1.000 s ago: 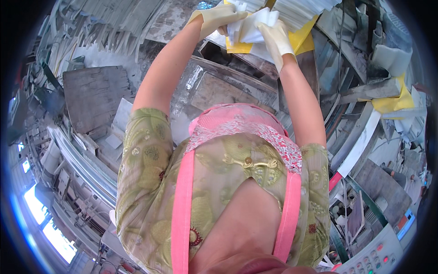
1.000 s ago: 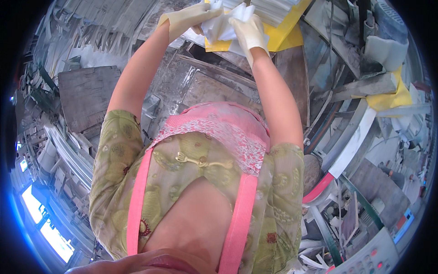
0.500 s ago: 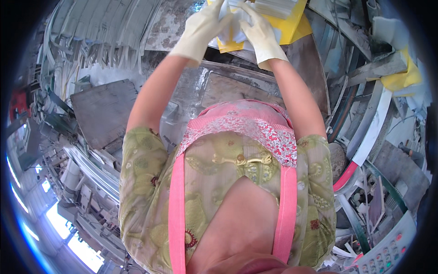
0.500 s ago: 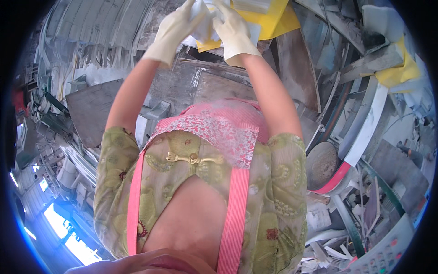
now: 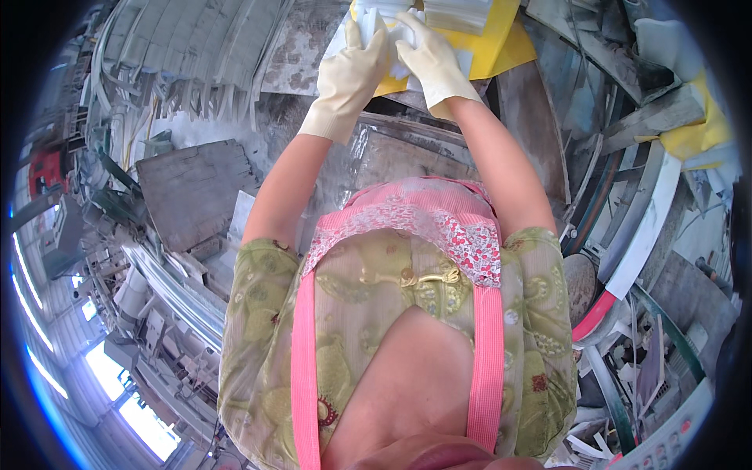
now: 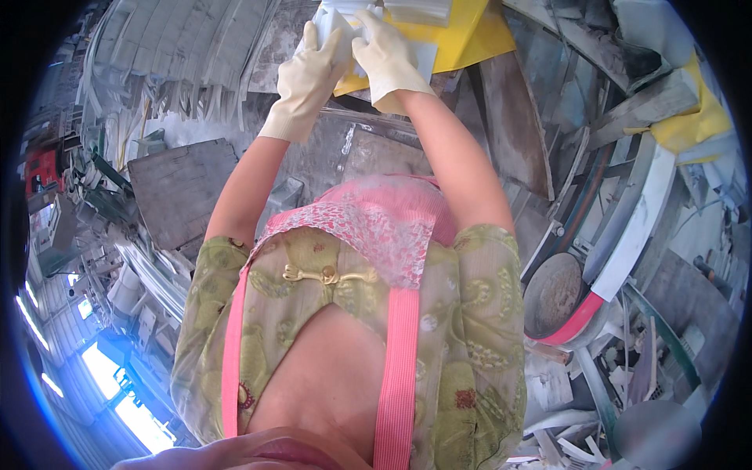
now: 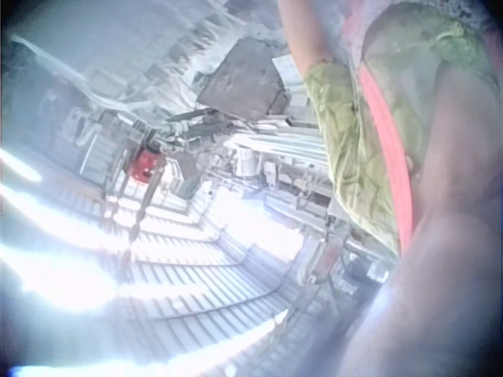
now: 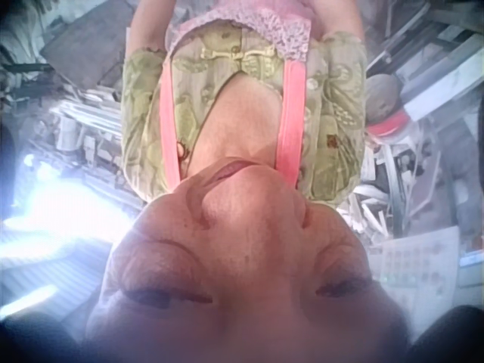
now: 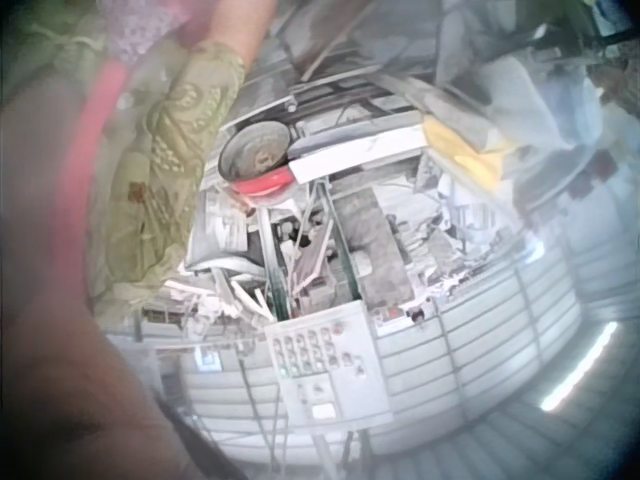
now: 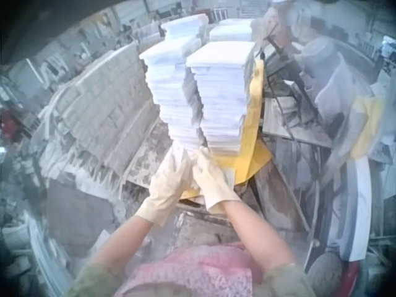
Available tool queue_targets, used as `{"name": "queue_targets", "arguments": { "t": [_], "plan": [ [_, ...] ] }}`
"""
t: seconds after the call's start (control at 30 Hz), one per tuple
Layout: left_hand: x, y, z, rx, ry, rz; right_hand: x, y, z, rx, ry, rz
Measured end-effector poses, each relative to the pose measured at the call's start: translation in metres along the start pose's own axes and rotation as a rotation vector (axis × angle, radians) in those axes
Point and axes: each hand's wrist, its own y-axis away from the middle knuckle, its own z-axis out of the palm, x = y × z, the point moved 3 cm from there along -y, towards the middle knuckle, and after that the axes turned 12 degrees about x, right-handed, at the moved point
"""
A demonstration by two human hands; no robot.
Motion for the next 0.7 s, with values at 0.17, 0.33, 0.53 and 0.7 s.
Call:
{"name": "queue_targets", "arguments": {
  "t": [0.17,0.33,0.53,0.7],
  "plan": [
    [-0.003,-0.005,-0.006,-0.078,0.007,-0.005,-0.008,-0.016,-0.012,-0.140,0.052,0.001],
    [-0.004,-0.005,0.004,0.033,0.175,-0.062,0.017,-0.079,0.021,-0.370,-0.065,0.427],
    [-0.006,-0.001,0.029,0.441,0.137,0.080,0.010,-0.094,0.039,-0.437,0.033,0.356],
    [-0.007,0.000,0.046,0.323,0.295,-0.039,-0.020,-0.072,0.016,-0.569,-0.018,0.172]
  ]
}}
